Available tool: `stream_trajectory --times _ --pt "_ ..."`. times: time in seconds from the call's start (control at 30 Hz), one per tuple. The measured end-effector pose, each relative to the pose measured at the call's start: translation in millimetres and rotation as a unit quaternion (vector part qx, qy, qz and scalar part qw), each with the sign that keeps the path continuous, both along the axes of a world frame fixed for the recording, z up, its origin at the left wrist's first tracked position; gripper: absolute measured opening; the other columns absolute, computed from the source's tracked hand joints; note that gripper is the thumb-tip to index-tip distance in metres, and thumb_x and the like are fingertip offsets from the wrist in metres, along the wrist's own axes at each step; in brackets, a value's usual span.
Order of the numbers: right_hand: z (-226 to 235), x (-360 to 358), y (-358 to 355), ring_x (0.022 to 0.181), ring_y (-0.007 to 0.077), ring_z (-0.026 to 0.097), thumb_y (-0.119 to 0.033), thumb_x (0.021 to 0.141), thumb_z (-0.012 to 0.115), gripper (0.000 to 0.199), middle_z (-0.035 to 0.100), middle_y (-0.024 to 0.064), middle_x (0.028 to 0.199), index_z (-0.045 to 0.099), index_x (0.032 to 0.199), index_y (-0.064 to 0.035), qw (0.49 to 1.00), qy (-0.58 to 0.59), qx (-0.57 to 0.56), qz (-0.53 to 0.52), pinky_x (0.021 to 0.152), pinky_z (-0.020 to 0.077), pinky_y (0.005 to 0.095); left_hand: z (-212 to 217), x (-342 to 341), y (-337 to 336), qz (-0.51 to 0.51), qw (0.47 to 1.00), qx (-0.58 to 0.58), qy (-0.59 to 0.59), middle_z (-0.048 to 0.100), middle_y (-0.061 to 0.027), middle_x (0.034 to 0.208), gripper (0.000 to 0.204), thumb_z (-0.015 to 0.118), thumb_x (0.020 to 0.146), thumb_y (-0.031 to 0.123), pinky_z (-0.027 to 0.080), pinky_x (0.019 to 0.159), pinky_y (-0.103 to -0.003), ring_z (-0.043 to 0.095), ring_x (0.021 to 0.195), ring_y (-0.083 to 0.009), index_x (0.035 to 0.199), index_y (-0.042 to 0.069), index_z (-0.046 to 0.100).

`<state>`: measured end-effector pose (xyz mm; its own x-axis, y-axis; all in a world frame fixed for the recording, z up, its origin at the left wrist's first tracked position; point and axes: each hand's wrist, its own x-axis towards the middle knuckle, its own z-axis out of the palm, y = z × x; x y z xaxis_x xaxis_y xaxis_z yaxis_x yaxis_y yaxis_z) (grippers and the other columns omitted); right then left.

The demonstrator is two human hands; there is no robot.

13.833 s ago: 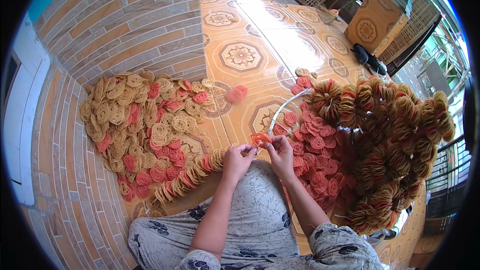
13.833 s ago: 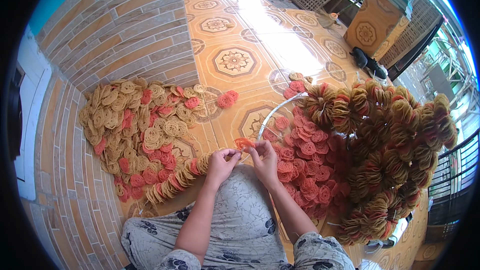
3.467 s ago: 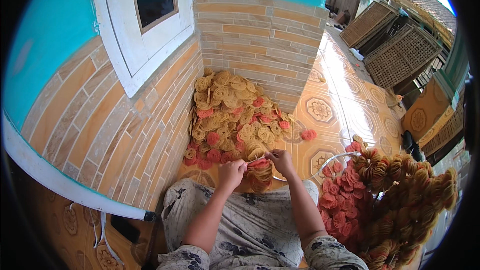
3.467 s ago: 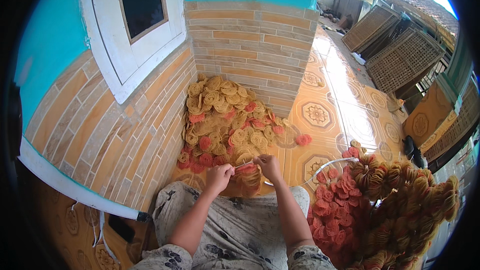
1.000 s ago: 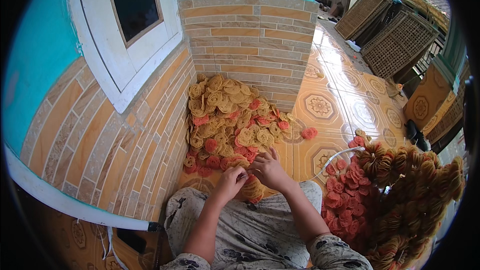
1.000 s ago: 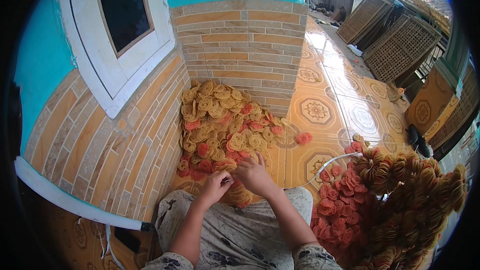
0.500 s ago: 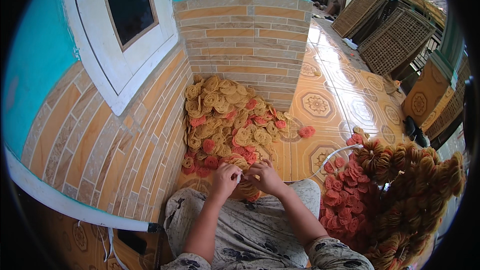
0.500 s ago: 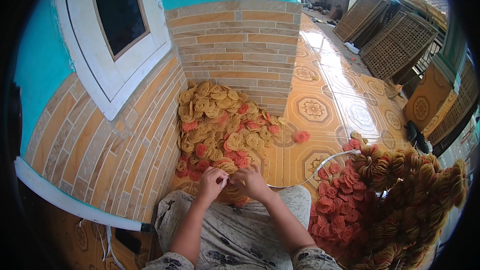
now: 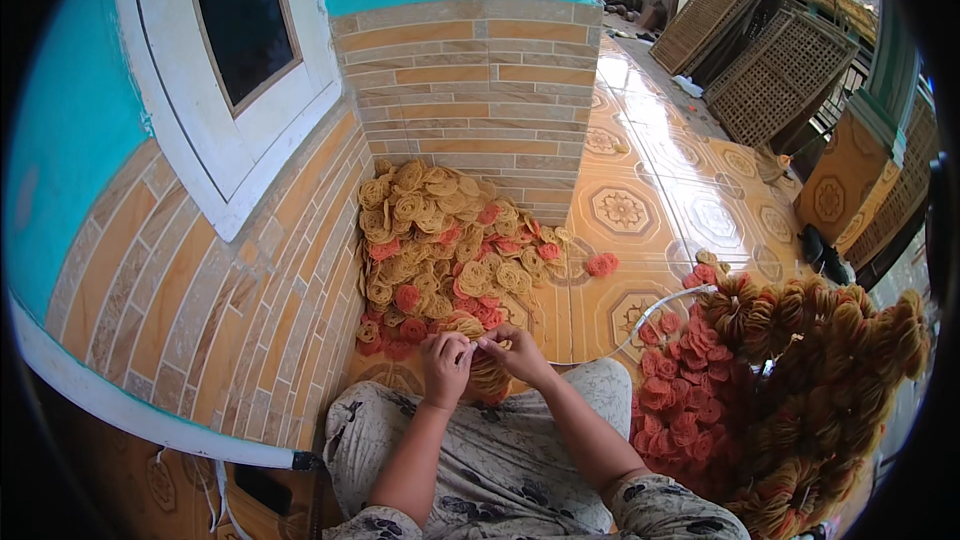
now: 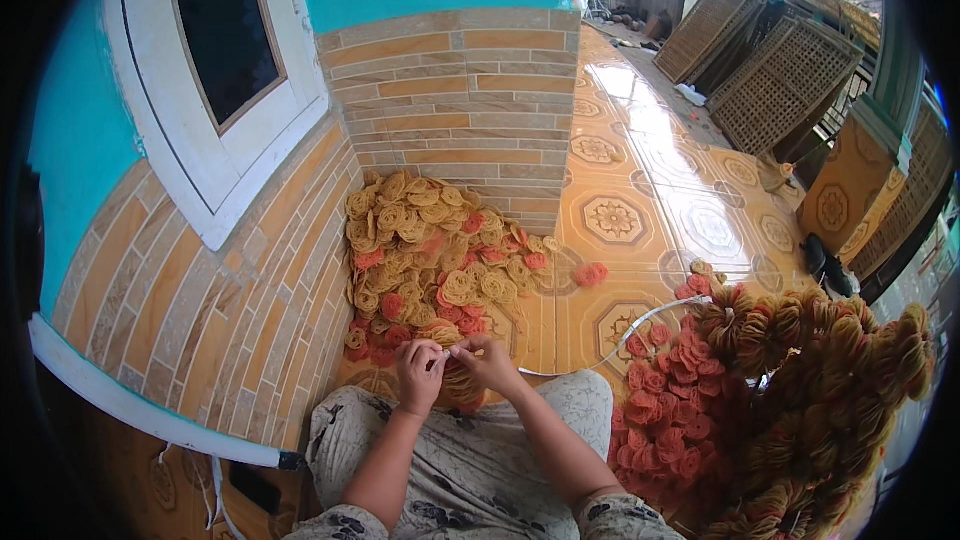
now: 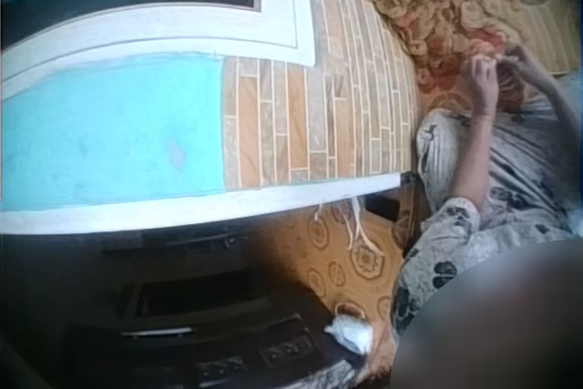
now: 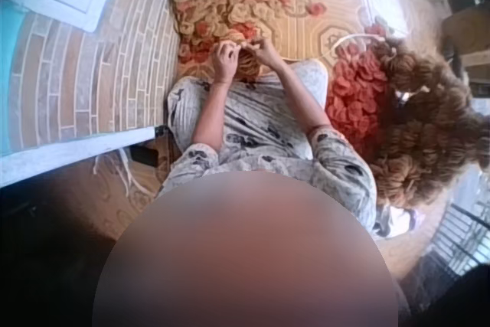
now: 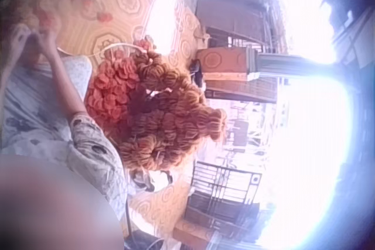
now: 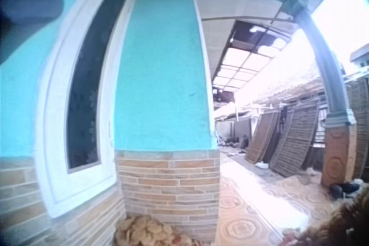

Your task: The person sits on the floor and assembles small decorative items by threading a white string through pre-made yellow and red circular pieces. The person repeatedly picks up a piece, threads the string through it, and places it onto a growing pile.

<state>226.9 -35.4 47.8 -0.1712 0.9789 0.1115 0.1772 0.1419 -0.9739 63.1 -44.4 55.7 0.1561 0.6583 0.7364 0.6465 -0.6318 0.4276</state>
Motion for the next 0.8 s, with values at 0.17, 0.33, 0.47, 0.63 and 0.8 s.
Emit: stream_trajectory --times 0.17,0.33,0.47,0.63,0.8 --pt "4.2 1.9 4.0 0.076 0.0101 0.055 -0.018 0.091 0.064 0.021 0.061 0.0048 0.08 0.066 0.087 0.0016 0.98 0.045 0.11 -0.157 0.073 0.0439 0.0257 2.2 -0.5 -2.1 0.004 1.0 -0.001 0.012 0.059 -0.002 0.088 0.028 0.073 0.072 0.002 0.041 0.076 -0.041 0.054 0.083 -0.0265 0.08 0.011 0.048" --pt "3.0 6.6 -0.7 0.073 0.0089 0.053 -0.023 0.093 0.063 0.027 0.059 0.0035 0.074 0.066 0.083 0.0024 0.992 0.062 -0.066 -0.091 0.07 0.0429 0.0245 1.3 -1.3 -2.2 0.019 1.0 -0.009 -0.007 0.059 -0.0023 0.086 0.029 0.074 0.071 0.001 0.04 0.079 -0.04 0.055 0.084 -0.0264 0.079 0.011 0.048" --pt "-4.3 -8.7 -6.1 0.069 0.0104 0.054 -0.025 0.088 0.068 0.027 0.061 0.0046 0.076 0.069 0.089 0.002 0.995 0.059 0.016 -0.083 0.063 0.043 0.0266 5.0 2.8 -4.3 0.016 1.0 0.001 0.02 0.06 -0.0003 0.086 0.026 0.073 0.072 0.003 0.039 0.079 -0.04 0.055 0.085 -0.0255 0.079 0.011 0.05" --pt "-7.6 -14.0 -2.4 0.067 0.0092 0.053 -0.016 0.088 0.067 0.02 0.06 0.0032 0.072 0.061 0.078 0.0006 0.989 0.095 -0.015 -0.111 0.06 0.0429 0.0271 10.5 1.1 -2.7 0.012 0.998 -0.006 0.056 0.061 0.0041 0.085 0.02 0.074 0.073 0.012 0.04 0.08 -0.038 0.057 0.083 -0.0212 0.077 0.013 0.054" --pt "-25.2 0.5 4.6 0.062 0.0083 0.047 -0.014 0.088 0.065 0.022 0.055 0.0003 0.067 0.057 0.073 -0.0006 0.967 -0.026 0.022 -0.252 0.058 0.0399 0.0278 -13.7 -23.1 4.0 -0.027 0.98 -0.193 -0.036 0.062 -0.0014 0.077 0.017 0.075 0.077 0.017 0.043 0.073 -0.038 0.059 0.076 -0.0227 0.075 0.009 0.059"
